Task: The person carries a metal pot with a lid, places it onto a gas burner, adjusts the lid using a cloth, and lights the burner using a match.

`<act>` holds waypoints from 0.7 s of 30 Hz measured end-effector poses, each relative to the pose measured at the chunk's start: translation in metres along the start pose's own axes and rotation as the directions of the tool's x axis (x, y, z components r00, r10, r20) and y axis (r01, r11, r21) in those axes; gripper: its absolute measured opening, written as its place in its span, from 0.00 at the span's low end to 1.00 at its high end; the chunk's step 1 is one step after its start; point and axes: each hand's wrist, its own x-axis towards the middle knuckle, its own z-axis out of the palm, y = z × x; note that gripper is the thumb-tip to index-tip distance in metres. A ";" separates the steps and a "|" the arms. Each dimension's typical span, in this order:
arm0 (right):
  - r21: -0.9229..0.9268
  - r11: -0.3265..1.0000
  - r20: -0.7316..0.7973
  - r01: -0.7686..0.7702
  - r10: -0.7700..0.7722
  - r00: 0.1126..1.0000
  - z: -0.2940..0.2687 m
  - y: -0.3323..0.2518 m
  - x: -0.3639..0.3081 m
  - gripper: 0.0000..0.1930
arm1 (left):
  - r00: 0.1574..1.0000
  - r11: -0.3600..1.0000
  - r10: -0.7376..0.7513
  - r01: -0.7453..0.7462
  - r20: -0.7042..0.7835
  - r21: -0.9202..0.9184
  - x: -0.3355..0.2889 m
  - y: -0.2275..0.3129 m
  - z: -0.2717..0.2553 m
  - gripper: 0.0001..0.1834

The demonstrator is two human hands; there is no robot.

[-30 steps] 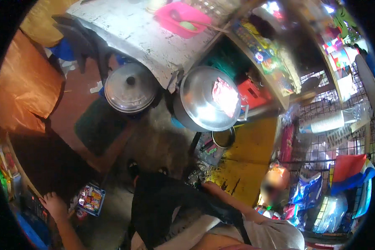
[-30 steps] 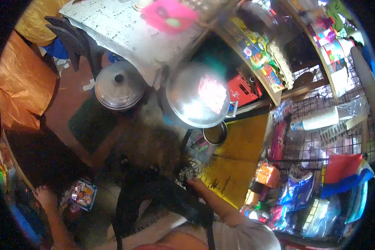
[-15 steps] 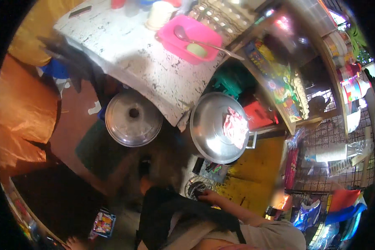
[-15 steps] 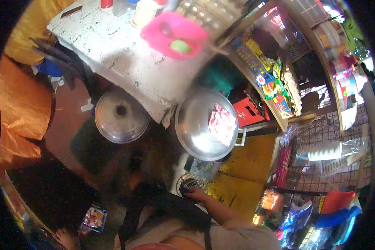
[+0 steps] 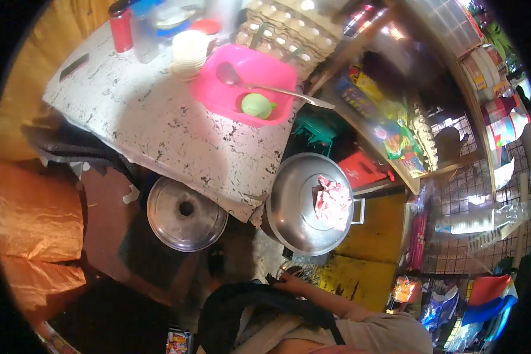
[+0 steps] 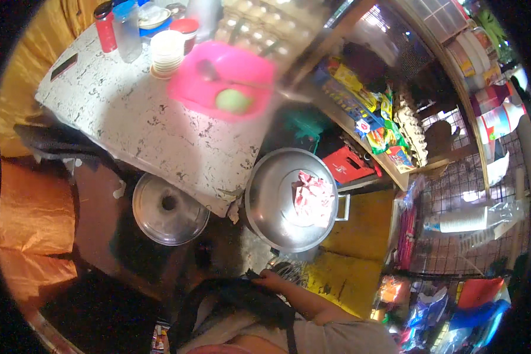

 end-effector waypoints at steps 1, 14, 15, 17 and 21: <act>-0.037 0.999 -0.018 -0.026 0.026 1.000 -0.003 -0.001 -0.003 0.22 | 1.000 1.000 0.012 -0.012 0.015 -0.018 0.006 0.012 -0.002 0.28; 0.195 0.974 -0.017 -0.115 0.120 0.993 0.000 -0.001 -0.015 0.23 | 0.957 0.953 0.181 -0.114 0.225 -0.279 0.052 0.093 0.028 0.20; 0.235 0.964 -0.056 -0.128 0.144 0.988 -0.005 0.005 -0.020 0.23 | 0.912 0.889 0.374 -0.300 0.171 -0.346 0.070 0.117 0.038 0.17; 0.063 0.993 -0.122 -0.098 0.105 0.987 -0.001 0.005 -0.019 0.25 | 0.927 0.922 0.319 -0.256 0.196 -0.290 0.071 0.122 0.052 0.17; 0.017 0.998 -0.106 -0.063 0.065 0.992 0.008 0.038 -0.005 0.23 | 0.878 0.862 0.470 -0.435 0.088 -0.262 0.082 0.121 0.068 0.16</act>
